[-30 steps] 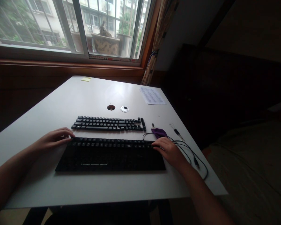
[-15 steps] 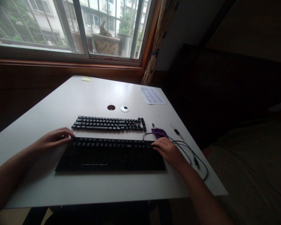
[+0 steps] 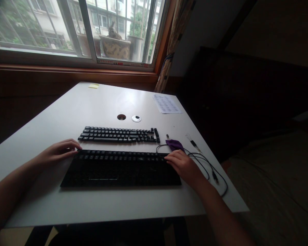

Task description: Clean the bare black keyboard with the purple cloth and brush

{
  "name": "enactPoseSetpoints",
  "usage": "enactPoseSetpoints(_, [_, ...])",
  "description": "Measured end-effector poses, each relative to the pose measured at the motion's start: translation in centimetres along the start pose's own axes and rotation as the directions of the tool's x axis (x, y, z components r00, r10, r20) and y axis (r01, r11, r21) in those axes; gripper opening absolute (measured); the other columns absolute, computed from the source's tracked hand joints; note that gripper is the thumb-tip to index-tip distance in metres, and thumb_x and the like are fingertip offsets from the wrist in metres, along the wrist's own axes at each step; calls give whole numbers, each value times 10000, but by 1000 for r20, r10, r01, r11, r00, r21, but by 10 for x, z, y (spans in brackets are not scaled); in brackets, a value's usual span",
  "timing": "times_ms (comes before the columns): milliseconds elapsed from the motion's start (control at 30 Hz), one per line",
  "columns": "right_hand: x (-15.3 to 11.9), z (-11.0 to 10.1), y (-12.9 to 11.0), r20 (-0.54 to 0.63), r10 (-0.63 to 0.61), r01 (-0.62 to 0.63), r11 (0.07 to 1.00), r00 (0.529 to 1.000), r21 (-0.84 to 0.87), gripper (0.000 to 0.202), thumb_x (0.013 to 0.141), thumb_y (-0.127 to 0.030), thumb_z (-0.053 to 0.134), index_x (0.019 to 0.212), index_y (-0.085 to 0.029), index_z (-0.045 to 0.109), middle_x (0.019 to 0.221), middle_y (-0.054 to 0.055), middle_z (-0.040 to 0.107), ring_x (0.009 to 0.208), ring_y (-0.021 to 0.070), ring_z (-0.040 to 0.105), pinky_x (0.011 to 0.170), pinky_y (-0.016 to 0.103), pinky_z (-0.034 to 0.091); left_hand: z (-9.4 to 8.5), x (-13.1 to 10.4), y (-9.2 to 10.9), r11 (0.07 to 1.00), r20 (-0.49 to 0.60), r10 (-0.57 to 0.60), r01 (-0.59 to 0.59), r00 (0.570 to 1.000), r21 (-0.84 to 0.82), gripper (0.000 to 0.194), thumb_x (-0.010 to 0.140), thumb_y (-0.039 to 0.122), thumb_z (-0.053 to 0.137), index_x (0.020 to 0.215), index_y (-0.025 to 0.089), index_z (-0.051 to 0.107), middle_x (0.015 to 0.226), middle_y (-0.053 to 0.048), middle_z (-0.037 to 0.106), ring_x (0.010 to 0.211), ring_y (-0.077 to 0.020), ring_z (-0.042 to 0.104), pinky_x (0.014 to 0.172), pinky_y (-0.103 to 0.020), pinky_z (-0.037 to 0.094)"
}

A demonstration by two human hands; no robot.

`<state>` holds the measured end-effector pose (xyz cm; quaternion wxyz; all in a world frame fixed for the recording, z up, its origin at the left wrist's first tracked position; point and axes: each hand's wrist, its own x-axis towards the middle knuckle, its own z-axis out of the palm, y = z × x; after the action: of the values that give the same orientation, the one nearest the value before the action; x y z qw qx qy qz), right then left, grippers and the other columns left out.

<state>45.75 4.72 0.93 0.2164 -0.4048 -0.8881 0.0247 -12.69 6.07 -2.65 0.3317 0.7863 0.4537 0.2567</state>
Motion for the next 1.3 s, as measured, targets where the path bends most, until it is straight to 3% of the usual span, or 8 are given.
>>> enactPoseSetpoints(167, [-16,4,-6,-76,77,-80,996,994,-36,299,1018,-251,552,1291,-277,669,1197,77,722,1106,252,674,991,467,567,0,0,2,1000,9,4,-3,1000,-9,268,1005,436,609,1134,222,704,1116,-80,666,904,-183,636,802,-271,539])
enactPoseSetpoints(333, [-32,16,-34,-195,135,-152,986,972,-72,422,1027,-240,521,1446,-283,534,1301,103,667,1204,280,639,1051,500,531,1,0,1,1000,6,3,-3,1000,-12,277,1012,439,594,1128,212,701,1102,-83,665,899,-182,635,793,-268,540])
enactPoseSetpoints(567, [-51,43,-59,-195,214,-241,963,957,-124,583,1018,-301,540,1573,-303,363,1481,117,559,1361,324,540,1133,570,463,1,0,0,1000,6,1,-1,1000,-13,277,1003,442,603,1133,220,706,1116,-90,664,911,-193,635,799,-272,540])
enactPoseSetpoints(933, [-51,49,-61,-203,229,-264,951,952,-163,578,1028,-326,518,1575,-272,339,1482,125,581,1401,330,526,1168,596,411,1,1,4,1000,-8,11,-11,1000,1,288,1001,452,600,1112,214,715,1104,-95,677,889,-190,641,782,-278,557])
enactPoseSetpoints(1300, [-51,50,-62,-246,220,-265,950,944,-166,528,996,-340,574,1496,-271,419,1451,115,619,1349,332,579,1173,608,401,1,0,0,1000,-8,2,-2,1000,-10,281,997,450,611,1123,223,717,1108,-85,671,885,-186,641,781,-267,549])
